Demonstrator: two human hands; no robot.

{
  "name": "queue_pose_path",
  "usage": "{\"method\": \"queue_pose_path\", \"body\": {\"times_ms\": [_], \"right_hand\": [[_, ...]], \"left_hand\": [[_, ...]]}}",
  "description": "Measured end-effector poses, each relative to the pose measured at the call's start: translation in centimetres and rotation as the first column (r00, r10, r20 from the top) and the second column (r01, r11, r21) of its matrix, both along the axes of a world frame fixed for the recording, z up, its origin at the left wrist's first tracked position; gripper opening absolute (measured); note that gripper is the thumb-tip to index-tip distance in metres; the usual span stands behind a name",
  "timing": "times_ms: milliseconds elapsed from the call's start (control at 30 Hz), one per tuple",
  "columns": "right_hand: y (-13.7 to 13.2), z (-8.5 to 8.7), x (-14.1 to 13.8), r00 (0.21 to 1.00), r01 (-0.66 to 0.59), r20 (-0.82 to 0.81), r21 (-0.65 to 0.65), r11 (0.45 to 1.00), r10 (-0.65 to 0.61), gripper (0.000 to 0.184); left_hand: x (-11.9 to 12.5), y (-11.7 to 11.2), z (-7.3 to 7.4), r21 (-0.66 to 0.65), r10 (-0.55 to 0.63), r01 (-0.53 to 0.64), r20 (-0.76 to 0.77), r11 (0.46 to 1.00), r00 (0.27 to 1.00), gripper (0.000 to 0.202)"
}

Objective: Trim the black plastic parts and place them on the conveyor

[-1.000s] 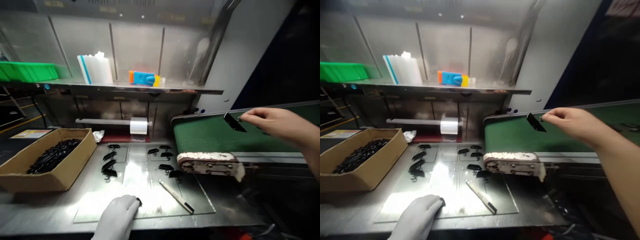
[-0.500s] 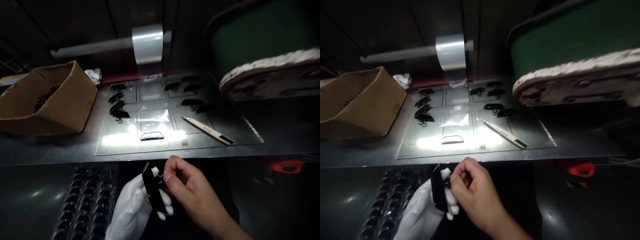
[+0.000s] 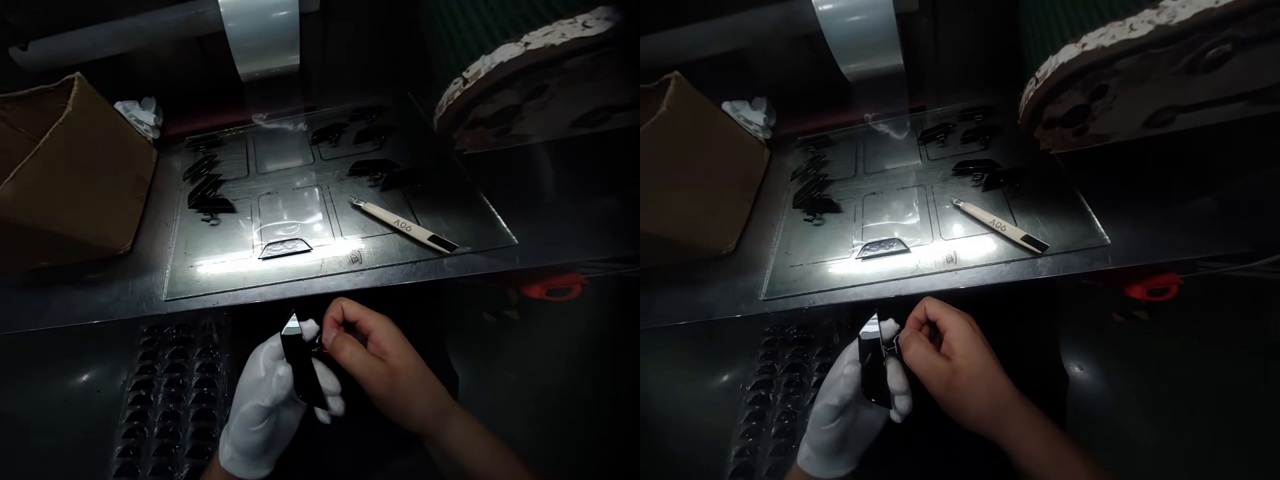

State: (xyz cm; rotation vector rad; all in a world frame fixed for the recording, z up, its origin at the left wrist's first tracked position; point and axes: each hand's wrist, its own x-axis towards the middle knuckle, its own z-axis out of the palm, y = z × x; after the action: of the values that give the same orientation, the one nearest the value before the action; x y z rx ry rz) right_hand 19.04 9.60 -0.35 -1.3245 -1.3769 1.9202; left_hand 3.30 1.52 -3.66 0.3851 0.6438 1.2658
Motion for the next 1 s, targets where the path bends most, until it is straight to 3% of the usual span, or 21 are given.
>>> {"method": "queue_pose_path", "body": {"times_ms": [567, 1000], "right_hand": [[-0.7, -1.0, 1.9, 0.972, -0.148, -0.195, -0.086, 0.985, 0.129, 0.034], [-0.7, -1.0, 1.6, 0.961, -0.154, -0.246, -0.098, 0.983, 0.126, 0.033]], "left_hand": [[0.2, -0.9, -0.8, 0.077, -0.041, 0.043, -0.034, 0.996, 0.999, 0.047], [0.1, -1.0, -0.7, 0.083, -0.025, 0.025, -0.001, 0.996, 1.000, 0.045]]}}
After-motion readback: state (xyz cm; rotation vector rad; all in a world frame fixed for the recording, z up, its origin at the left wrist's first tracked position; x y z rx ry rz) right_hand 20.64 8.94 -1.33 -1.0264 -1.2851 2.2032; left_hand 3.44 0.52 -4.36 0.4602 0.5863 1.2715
